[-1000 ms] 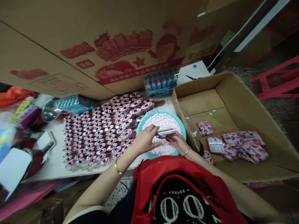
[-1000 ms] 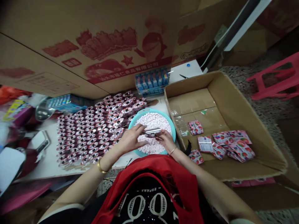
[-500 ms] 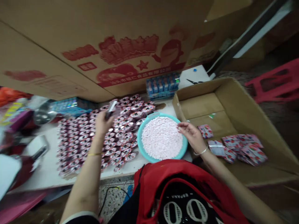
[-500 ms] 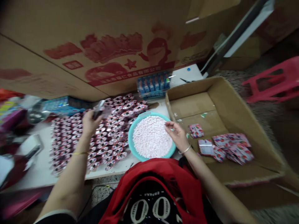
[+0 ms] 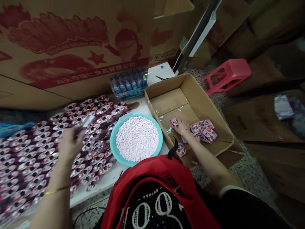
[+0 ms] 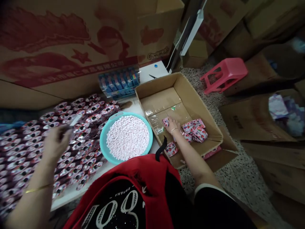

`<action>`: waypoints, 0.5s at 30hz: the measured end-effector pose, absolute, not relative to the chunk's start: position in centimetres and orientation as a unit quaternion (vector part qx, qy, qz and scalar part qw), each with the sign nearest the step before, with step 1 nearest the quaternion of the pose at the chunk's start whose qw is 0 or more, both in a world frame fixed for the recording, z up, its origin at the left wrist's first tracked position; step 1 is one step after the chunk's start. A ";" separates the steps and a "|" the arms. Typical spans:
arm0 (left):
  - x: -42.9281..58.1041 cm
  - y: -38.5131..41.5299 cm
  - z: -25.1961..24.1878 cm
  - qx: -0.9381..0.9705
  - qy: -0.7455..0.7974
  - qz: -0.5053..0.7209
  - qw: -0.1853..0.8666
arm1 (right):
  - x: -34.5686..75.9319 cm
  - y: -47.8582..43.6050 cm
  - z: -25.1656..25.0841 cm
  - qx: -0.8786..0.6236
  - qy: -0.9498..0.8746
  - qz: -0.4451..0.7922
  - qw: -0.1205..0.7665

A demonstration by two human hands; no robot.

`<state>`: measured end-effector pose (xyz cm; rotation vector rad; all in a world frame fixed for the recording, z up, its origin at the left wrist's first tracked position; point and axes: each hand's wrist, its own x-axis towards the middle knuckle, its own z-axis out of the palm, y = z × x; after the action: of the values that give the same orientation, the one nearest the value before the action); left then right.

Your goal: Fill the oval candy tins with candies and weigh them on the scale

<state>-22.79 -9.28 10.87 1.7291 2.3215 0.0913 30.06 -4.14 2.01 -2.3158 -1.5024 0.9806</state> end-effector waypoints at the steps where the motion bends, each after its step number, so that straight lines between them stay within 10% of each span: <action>1: -21.1 -9.5 11.0 0.652 0.736 0.039 0.179 | 29.5 -3.9 1.6 -0.783 -0.505 0.346 0.114; 5: -13.6 -11.8 8.9 0.726 0.570 -0.076 0.378 | 28.2 -3.3 2.0 -0.758 -0.477 0.410 0.174; 11: -5.2 -14.8 2.2 0.693 0.615 -0.069 0.370 | 27.6 -4.8 7.9 -0.596 -0.251 0.630 0.430; 15: -1.5 -14.0 -1.1 0.683 0.632 0.007 0.365 | 25.8 -6.9 11.9 -0.540 -0.224 0.681 0.441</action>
<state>-1.45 -13.95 -1.06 1.7573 1.6267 0.0177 25.81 -6.85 11.92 -1.3392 -0.5554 1.6906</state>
